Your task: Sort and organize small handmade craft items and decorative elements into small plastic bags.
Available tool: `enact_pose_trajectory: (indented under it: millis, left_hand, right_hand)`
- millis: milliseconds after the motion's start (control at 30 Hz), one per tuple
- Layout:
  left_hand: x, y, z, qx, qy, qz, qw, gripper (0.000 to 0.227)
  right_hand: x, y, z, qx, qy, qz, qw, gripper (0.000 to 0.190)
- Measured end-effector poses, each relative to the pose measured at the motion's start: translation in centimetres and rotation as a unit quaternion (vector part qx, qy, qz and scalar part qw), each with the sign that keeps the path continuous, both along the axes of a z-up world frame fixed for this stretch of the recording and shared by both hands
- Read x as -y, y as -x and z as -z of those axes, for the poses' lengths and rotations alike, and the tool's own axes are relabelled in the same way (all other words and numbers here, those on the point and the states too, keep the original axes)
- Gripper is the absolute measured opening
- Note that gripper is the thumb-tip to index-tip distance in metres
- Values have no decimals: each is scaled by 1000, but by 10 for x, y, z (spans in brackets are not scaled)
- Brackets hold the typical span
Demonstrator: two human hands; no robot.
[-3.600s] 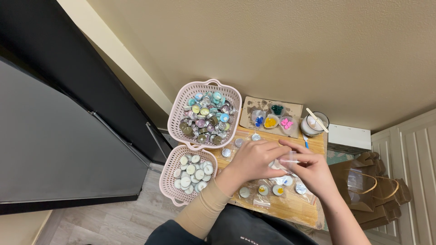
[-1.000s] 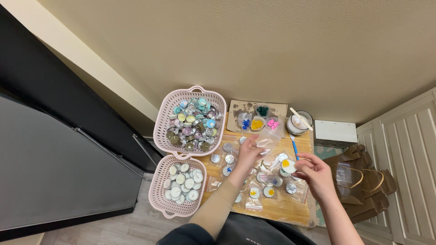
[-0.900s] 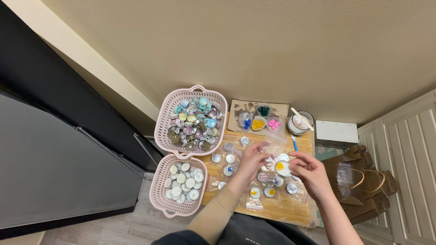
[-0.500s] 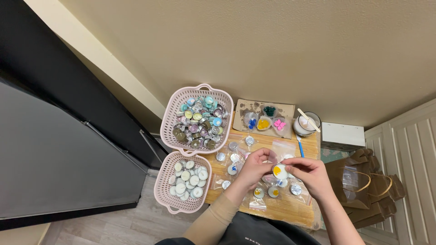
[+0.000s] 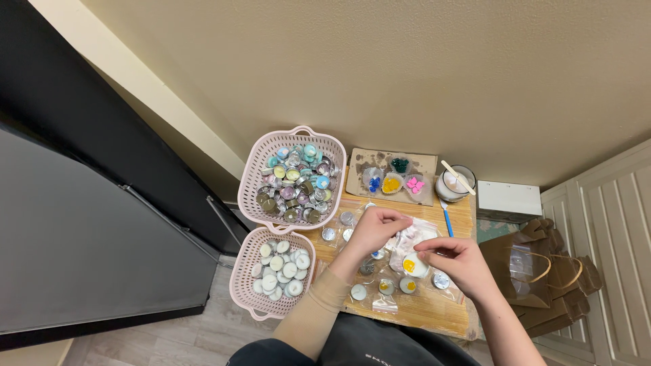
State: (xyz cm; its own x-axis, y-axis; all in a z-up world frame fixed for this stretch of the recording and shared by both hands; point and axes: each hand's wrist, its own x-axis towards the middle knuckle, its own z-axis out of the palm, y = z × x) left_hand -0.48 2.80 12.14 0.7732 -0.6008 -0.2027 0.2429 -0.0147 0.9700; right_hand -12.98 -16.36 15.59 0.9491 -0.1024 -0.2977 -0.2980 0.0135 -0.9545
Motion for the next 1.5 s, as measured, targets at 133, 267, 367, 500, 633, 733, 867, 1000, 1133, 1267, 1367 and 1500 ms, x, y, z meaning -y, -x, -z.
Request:
enact_pose_trajectory:
  millis: [133,267,367,500,633,733,867,1000,1133,1267,1367,1500]
  left_hand:
    - [1,3,8,22,57,-25,998,18]
    - [-1,5,6,18,110,-66,992,18]
    - [-4,2,-4,-23,72,-67,995,20]
    - [1,0,-8,-43,47,-9,998,23]
    - [9,1,-10,2,33,6,999,22]
    - [12,1,1,19,67,-15,997,23]
    - [15,1,10,23,106,-23,994,22]
    - [13,-2,-15,-3,58,-17,998,20]
    - [19,-3,-20,-28,50,11,998,19]
    - [25,-1,-13,-22,76,20,997,17]
    - [26,-3,-6,-11,114,16,993,19]
    - [16,-1,-21,28,68,3,997,21]
  right_hand:
    - [-1,3,-2,-8,-11,14,1000,22]
    - [0,5,-4,-26,3,25,999,22]
    - [-3,4,-12,-28,6,20,999,22]
    - [-6,2,-16,-41,17,-1,999,22]
    - [-4,2,-14,-21,6,-6,1000,22]
    - [0,3,-13,-18,10,0,1000,22]
    - [2,5,-17,-7,-4,20,1000,23]
    - [4,6,-22,-12,3,14,1000,23]
    - [6,8,-19,-22,10,-5,1000,23]
    - [7,9,-20,-16,11,5,1000,23]
    - [12,11,-17,-11,-2,17,1000,23]
    - [22,13,-14,11,-8,48,999,23]
